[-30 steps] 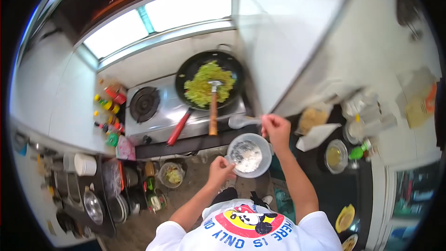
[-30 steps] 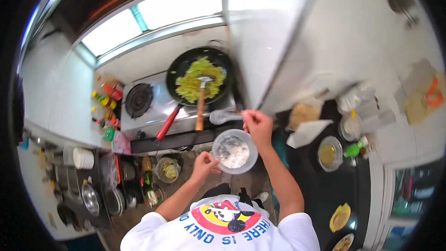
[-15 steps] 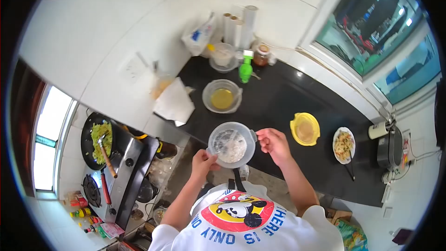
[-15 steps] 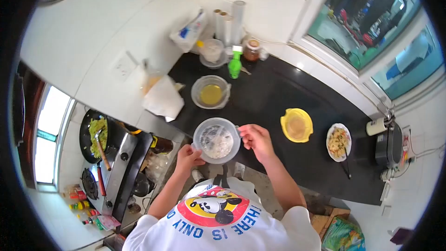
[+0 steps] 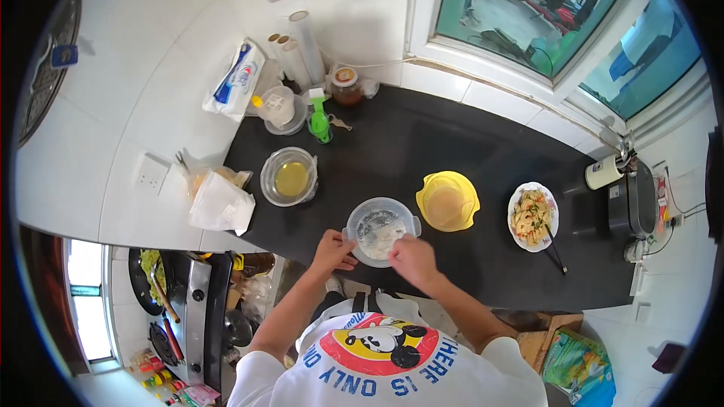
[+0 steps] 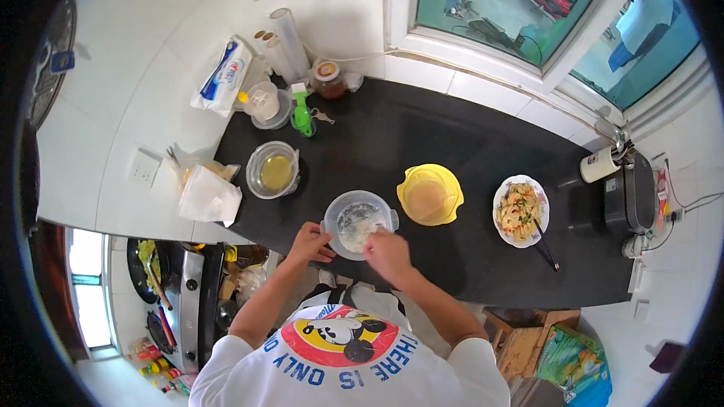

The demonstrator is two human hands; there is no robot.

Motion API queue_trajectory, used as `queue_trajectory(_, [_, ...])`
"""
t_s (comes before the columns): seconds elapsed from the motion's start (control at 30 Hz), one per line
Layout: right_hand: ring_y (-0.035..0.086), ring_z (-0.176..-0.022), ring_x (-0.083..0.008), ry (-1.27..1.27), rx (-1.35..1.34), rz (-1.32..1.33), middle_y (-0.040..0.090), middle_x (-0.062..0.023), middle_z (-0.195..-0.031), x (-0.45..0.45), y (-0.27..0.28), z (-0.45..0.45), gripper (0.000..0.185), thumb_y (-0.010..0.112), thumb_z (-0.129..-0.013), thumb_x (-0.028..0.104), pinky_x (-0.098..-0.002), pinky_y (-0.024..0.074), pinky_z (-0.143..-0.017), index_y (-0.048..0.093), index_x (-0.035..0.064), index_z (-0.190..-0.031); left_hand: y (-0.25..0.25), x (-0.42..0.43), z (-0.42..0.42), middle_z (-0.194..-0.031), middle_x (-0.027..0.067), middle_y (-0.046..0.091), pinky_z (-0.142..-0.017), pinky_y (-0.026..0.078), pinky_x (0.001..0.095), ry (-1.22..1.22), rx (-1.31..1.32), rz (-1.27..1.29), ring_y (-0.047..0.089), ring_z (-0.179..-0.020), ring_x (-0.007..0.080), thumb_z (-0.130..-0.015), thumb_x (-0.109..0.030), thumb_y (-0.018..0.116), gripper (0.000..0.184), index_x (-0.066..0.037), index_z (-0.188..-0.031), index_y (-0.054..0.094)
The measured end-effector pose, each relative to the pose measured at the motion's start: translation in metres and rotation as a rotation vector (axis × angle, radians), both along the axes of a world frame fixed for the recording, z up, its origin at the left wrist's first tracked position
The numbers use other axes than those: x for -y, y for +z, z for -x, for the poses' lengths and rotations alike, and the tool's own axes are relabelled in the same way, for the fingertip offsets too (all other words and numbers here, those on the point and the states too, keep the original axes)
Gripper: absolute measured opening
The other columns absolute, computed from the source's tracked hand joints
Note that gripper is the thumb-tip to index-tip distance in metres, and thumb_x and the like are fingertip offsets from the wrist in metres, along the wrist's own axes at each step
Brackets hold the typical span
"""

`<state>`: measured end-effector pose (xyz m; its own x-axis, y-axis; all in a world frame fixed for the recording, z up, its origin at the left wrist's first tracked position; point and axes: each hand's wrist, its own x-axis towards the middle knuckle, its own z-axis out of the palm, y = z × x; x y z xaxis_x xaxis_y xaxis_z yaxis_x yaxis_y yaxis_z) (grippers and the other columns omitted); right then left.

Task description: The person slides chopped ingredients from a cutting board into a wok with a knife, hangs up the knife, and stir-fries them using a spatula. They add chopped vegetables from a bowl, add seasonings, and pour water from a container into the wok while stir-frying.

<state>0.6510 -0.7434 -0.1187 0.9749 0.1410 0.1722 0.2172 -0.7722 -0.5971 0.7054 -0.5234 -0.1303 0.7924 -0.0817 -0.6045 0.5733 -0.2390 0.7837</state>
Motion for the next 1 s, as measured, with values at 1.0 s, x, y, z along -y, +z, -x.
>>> queue_trajectory(1.0, [0.064, -0.083, -0.0375, -1.031, -0.243, 0.067, 0.062, -0.0225, -0.089, 0.161, -0.083, -0.047, 0.025, 0.060, -0.086, 0.015, -0.0453, 0.0526, -0.073, 0.045, -0.0019, -0.096, -0.046, 0.237, -0.128, -0.102, 0.0231, 0.063, -0.074, 0.046, 0.0506, -0.450, -0.057, -0.265, 0.062, -0.094, 0.0355, -0.080, -0.033, 0.058, 0.044, 0.005, -0.102, 0.064])
